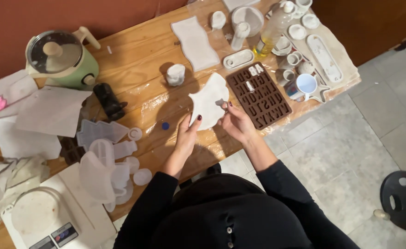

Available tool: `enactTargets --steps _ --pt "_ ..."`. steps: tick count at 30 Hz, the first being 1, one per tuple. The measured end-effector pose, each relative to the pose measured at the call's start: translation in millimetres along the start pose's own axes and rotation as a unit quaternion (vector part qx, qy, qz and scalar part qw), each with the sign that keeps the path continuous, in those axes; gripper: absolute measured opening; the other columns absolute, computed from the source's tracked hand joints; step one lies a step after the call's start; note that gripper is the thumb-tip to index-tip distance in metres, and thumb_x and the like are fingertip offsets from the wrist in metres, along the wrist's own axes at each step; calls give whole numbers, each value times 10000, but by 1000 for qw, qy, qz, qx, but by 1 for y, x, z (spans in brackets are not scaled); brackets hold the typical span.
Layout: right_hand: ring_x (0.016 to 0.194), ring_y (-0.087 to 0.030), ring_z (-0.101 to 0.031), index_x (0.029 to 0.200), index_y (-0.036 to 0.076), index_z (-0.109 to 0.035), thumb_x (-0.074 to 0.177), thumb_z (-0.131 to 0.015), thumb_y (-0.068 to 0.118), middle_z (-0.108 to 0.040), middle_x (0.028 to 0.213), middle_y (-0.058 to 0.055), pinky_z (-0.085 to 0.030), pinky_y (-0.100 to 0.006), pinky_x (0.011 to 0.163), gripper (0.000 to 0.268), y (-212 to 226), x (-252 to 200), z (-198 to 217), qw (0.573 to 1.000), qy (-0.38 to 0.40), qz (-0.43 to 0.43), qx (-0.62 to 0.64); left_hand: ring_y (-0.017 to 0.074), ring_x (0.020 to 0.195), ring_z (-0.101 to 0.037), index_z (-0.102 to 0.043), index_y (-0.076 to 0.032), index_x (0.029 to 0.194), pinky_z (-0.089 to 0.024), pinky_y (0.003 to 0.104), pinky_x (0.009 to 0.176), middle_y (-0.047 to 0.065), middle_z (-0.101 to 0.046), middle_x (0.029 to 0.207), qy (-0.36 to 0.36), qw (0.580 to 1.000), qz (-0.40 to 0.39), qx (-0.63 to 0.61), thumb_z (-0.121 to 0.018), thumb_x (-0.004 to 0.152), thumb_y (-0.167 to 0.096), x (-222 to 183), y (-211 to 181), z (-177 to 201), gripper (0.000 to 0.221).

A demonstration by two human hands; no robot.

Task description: Demolding and cleaning plaster or wax objects from silicone molds.

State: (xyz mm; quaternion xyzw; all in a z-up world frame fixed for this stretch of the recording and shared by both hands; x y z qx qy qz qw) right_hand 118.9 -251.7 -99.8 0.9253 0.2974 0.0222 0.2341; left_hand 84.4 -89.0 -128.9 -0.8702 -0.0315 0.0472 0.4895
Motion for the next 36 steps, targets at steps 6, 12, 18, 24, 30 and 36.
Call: enactTargets --steps 6,12,18,24,30,36 --pt "1045 -208 -680 1006 53 -716 1017 -603 189 -684 1158 -57 -526 -395 965 178 3 -4 -11 992 -100 20 -80 93 1008 -655 -562 -93 1311 -550 246 840 -19 -686 1158 13 989 70 127 -669 927 -111 18 -28 -14 399" --pt "774 -145 -616 1085 17 -738 1115 -628 182 -688 939 -57 -501 -277 653 201 -3 -6 19 982 -106 43 -151 170 911 -694 -701 11 1173 -577 326 773 72 -714 1053 -43 988 146 25 -734 959 -94 63 26 43 240" --pt "685 -58 -608 1012 91 -724 1016 -629 212 -680 864 35 -448 -223 536 154 -1 -21 26 950 -235 22 -204 245 1023 -766 -662 -9 1219 -584 375 885 134 -763 1154 -180 970 159 -46 -697 937 -189 62 8 110 336" --pt "585 -83 -559 982 128 -697 964 -635 210 -727 905 41 -440 -244 471 104 -19 -21 23 946 -260 17 -191 177 1124 -668 -602 24 1272 -527 355 992 80 -701 1204 46 953 299 16 -719 954 -164 -1 61 63 387" --pt "808 -115 -663 1023 69 -714 1020 -643 206 -706 926 4 -550 -291 706 155 -8 -41 7 966 -219 32 -137 83 852 -643 -718 45 1154 -508 239 776 38 -744 991 86 977 167 102 -692 976 -106 -10 47 20 235" --pt "862 -114 -578 1089 72 -741 1004 -679 162 -743 1033 -3 -444 -263 795 139 31 -91 48 938 -269 140 -167 86 838 -639 -714 42 1168 -508 250 752 52 -753 993 159 952 195 175 -664 985 -94 -20 35 -44 233"
Point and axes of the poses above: each hand's wrist, its own x-axis towards the middle knuckle, its own z-axis out of the back of the hand, y = z × x, the point moved 9 cm from there along x, towards the middle knuckle
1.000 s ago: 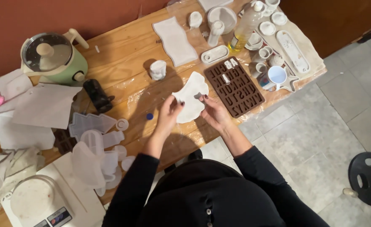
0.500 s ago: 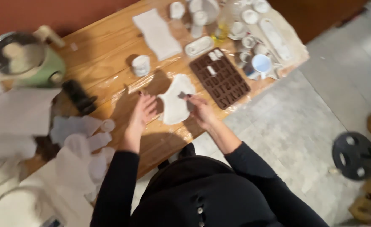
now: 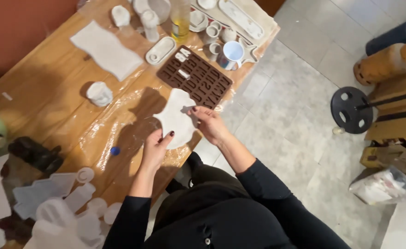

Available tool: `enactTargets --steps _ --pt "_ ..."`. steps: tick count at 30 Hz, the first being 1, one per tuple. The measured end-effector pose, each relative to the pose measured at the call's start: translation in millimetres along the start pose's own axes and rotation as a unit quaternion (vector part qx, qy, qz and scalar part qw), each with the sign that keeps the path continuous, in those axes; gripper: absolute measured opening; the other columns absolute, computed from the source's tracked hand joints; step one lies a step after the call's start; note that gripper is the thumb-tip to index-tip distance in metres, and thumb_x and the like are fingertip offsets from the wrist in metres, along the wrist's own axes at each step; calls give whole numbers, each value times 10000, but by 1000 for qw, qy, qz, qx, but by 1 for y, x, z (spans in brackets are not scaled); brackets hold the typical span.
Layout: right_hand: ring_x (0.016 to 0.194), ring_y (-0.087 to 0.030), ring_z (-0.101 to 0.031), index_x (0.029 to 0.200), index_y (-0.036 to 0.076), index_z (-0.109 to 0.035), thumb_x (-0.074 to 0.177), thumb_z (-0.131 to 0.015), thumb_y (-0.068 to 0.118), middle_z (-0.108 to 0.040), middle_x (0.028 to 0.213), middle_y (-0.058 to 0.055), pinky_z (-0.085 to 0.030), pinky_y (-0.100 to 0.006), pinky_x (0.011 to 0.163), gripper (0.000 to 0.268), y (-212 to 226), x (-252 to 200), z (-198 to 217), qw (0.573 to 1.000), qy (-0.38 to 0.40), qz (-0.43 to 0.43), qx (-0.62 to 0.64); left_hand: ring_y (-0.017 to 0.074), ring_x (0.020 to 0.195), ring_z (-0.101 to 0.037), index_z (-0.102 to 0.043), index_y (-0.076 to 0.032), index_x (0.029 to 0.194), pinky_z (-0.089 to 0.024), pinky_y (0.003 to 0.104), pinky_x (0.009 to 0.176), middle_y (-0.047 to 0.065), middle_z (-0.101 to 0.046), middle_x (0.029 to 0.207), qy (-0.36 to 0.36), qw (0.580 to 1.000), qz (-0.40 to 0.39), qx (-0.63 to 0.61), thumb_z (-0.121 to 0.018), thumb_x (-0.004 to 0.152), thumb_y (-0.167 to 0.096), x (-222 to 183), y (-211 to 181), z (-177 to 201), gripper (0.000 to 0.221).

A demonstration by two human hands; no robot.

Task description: Demolding and cleaning plaster or wax objects from silicone molds.

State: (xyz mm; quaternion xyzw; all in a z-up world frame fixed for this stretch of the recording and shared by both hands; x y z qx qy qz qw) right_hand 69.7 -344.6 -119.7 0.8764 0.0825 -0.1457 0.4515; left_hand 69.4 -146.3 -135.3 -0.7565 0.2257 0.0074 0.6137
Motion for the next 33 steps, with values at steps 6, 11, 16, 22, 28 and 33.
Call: enactTargets --steps 6,11,16,22,28,33 --pt "925 -116 -630 1056 33 -733 1023 -659 170 -726 1039 -18 -491 -259 802 159 71 -17 55 998 -53 29 -31 72 845 -668 -712 50 1136 -537 236 756 42 -765 973 97 994 8 40 -687 963 -80 19 15 -80 218" --pt "982 -128 -651 1099 -19 -717 1026 -647 155 -724 1061 -36 -517 -257 867 202 113 -4 144 992 -96 82 -23 119 854 -671 -690 4 1141 -558 289 752 55 -724 969 68 991 112 -34 -710 922 -72 41 22 -152 232" --pt "1053 -119 -663 1286 9 -639 1004 -613 157 -735 1115 -31 -519 -249 947 320 193 20 209 984 -117 124 -42 181 963 -715 -688 40 1081 -646 341 881 81 -725 1045 45 963 167 -206 -717 892 -63 107 88 -243 217" --pt "1028 -112 -640 1349 8 -616 1037 -615 176 -726 1126 -37 -490 -266 924 355 243 109 320 964 -155 151 -157 188 888 -641 -690 47 1078 -615 425 797 89 -646 973 -54 967 190 -162 -724 959 -104 207 157 -320 195" --pt "1000 -84 -578 1069 -40 -714 1110 -652 180 -679 1096 10 -469 -224 913 232 224 231 382 955 -70 146 -247 196 992 -670 -618 55 1082 -585 322 932 89 -666 1054 -136 922 66 -356 -638 925 27 262 165 -333 161" --pt "632 -129 -372 1090 13 -757 1130 -673 198 -480 831 -81 -289 -266 564 207 193 268 382 975 -61 31 -210 144 1146 -596 -610 -23 1323 -469 281 961 46 -652 1249 -159 934 72 -311 -532 881 39 264 149 -337 453"
Point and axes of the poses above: each hand's wrist, its own x-axis towards the middle knuckle, its own z-axis out of the back of the hand, y = z × x, the point moved 9 cm from there along x, towards the middle knuckle
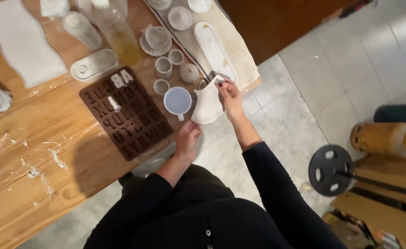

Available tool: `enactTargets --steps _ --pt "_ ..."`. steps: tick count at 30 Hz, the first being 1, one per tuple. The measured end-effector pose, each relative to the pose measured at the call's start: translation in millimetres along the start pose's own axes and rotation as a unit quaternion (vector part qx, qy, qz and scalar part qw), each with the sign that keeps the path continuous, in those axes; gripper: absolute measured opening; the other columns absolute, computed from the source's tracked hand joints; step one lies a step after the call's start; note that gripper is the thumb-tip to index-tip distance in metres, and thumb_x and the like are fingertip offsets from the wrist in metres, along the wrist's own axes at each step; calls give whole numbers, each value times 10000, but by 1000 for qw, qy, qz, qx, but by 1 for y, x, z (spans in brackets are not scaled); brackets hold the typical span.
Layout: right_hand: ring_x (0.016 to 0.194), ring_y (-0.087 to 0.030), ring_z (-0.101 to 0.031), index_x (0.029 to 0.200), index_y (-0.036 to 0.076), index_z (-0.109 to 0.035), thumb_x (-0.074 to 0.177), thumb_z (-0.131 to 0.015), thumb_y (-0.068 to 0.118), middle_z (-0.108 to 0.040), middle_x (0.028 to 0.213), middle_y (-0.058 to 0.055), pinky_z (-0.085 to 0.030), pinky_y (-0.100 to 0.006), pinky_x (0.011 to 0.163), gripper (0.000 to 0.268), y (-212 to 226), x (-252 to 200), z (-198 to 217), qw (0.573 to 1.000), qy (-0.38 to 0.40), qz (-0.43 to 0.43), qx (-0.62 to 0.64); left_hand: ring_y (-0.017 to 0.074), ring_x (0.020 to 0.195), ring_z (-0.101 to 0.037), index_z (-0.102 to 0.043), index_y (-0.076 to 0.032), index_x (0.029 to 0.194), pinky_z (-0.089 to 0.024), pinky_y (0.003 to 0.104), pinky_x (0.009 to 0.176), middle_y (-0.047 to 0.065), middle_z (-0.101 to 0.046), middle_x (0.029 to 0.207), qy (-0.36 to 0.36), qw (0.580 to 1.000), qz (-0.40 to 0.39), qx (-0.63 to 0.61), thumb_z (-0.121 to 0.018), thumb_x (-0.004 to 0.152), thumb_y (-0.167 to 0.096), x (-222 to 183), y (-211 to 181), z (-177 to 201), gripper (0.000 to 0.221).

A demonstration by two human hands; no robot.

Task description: Demolding and cleaning plaster or wax objects from silicone molds.

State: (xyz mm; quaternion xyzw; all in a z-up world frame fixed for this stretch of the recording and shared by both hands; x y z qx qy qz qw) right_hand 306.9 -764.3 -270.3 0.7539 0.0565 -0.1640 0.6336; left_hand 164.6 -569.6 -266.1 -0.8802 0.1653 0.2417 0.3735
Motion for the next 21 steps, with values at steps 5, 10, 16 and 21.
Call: enactTargets --steps 5,10,16,21 --pt "913 -85 -564 981 15 -723 1006 -633 117 -558 1285 -15 -460 -242 751 138 36 3 -32 991 43 99 -79 155 1293 -542 -561 -26 1380 -444 300 1020 32 -610 1366 4 1000 6 10 -516 871 23 -6 -8 -12 513" --pt "1317 -216 -514 994 2 -725 994 -614 31 -585 1363 -136 -440 -341 1043 115 48 -3 -39 960 65 209 -175 181 1322 -533 -541 -25 1409 -437 315 1028 53 -604 1390 -8 1000 1 13 -515 862 16 -1 0 -2 549" --pt "1324 -291 -539 1054 22 -720 970 -656 21 -593 1385 -223 -407 -395 1105 106 89 -26 -40 926 34 269 -263 196 1239 -560 -558 -2 1389 -479 359 1033 86 -603 1338 5 1000 14 1 -543 882 -17 -5 -3 1 508" --pt "1113 -206 -652 1156 12 -592 1105 -479 144 -686 1148 -108 -500 -325 1037 181 90 -44 6 963 -37 245 -104 204 998 -677 -666 -24 1234 -593 343 835 127 -688 1146 -12 960 131 246 -633 933 -88 -56 -18 26 310"
Point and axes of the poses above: each hand's wrist, its own x-axis towards the middle knuckle, its own z-axis out of the back of the hand, y = z × x, the point moved 9 cm from there along x, towards the middle knuckle
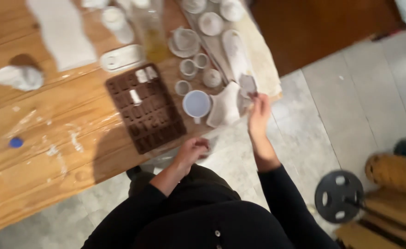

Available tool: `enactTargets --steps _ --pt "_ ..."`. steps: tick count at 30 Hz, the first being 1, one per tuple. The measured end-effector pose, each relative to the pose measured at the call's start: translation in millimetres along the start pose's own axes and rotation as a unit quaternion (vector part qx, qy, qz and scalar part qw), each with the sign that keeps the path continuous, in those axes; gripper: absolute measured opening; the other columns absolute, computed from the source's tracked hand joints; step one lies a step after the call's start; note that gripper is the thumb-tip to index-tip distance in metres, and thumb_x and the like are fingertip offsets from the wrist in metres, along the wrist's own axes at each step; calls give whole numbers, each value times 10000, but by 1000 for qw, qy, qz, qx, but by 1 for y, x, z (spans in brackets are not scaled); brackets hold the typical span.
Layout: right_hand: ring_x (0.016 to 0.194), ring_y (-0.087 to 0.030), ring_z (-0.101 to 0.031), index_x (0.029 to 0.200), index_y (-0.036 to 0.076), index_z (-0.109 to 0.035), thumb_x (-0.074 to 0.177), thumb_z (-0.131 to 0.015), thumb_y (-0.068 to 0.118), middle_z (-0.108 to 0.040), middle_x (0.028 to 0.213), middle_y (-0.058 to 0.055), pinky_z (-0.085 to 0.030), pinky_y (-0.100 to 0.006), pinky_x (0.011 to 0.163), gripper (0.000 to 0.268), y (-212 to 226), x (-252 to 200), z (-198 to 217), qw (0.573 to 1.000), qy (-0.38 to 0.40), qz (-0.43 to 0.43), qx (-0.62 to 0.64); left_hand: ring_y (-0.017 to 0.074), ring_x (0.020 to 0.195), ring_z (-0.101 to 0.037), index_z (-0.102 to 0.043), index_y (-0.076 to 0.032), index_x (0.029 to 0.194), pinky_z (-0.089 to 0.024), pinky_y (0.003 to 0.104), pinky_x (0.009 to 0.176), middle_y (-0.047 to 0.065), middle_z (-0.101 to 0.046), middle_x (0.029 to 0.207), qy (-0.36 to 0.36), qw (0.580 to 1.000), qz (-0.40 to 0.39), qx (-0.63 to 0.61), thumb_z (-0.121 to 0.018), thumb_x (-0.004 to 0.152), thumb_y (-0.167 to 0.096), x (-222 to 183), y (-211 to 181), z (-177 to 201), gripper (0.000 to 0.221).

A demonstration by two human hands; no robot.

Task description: Demolding and cleaning plaster or wax objects from silicone molds.

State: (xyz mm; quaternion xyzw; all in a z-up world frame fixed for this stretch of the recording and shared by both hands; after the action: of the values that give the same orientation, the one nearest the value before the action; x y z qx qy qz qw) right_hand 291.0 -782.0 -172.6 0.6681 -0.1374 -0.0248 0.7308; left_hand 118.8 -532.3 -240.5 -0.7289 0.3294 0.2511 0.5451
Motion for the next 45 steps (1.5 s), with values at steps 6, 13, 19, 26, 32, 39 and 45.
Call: enactTargets --steps 6,13,19,26,32,39,45 --pt "758 -106 -464 1023 35 -505 1204 -350 210 -500 837 -23 -408 -260 712 296 28 -97 -66 983 135 2 126 201 862 -725 -655 -38 1228 -556 328 729 140 -761 989 -6 989 -91 -118 -507 1065 -184 -59 6 79 265" --pt "725 -125 -666 1080 31 -633 1030 -548 130 -669 786 -39 -548 -282 642 139 55 -216 -244 901 420 -66 -89 222 901 -746 -556 -88 1322 -585 331 757 136 -771 1046 -144 951 -182 -205 -402 1083 -195 -161 48 212 304" --pt "753 -225 -697 1022 5 -690 866 -698 21 -696 912 -137 -560 -335 660 157 95 -258 -390 864 473 97 -145 212 990 -743 -554 -48 1345 -598 371 817 69 -723 1151 -234 917 -213 -244 -483 955 23 -209 114 332 403" --pt "956 -356 -680 974 129 -736 837 -741 146 -719 1028 -163 -558 -467 798 138 107 -307 -508 854 396 172 -290 229 901 -756 -599 -32 1334 -557 342 862 153 -804 1004 -245 937 -248 -18 -435 1092 -175 -261 56 450 326" --pt "1141 -400 -628 1189 133 -716 860 -733 207 -673 1239 -217 -525 -494 966 338 141 -327 -503 883 311 146 -318 366 1415 -483 -494 -45 1486 -363 433 1187 183 -526 1513 -200 793 -487 307 -552 988 -122 -329 -115 396 508" --pt "1282 -377 -583 1491 -21 -427 961 -474 569 -553 1457 -220 -446 -512 1074 794 195 -361 -493 765 172 -490 381 334 1316 -464 -398 -34 1531 -252 565 1183 217 -387 1593 -54 724 -554 408 -703 848 -217 -285 -139 344 770" --pt "1338 -290 -570 1444 -12 -445 985 -610 137 -532 1467 -137 -468 -399 1091 510 189 -257 -478 913 243 -227 235 425 1308 -543 -551 -68 1401 -468 461 1070 214 -532 1452 -151 781 -494 351 -647 840 -61 -280 -97 431 570"
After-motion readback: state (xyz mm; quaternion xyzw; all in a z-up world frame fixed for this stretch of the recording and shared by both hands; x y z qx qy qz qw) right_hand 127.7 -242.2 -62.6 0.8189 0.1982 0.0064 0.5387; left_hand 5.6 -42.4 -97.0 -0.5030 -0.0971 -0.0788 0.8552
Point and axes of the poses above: each hand's wrist, its own x-axis towards the middle knuckle, its own z-axis out of the back of the hand, y = z × x, the point moved 9 cm from there along x, towards the middle knuckle
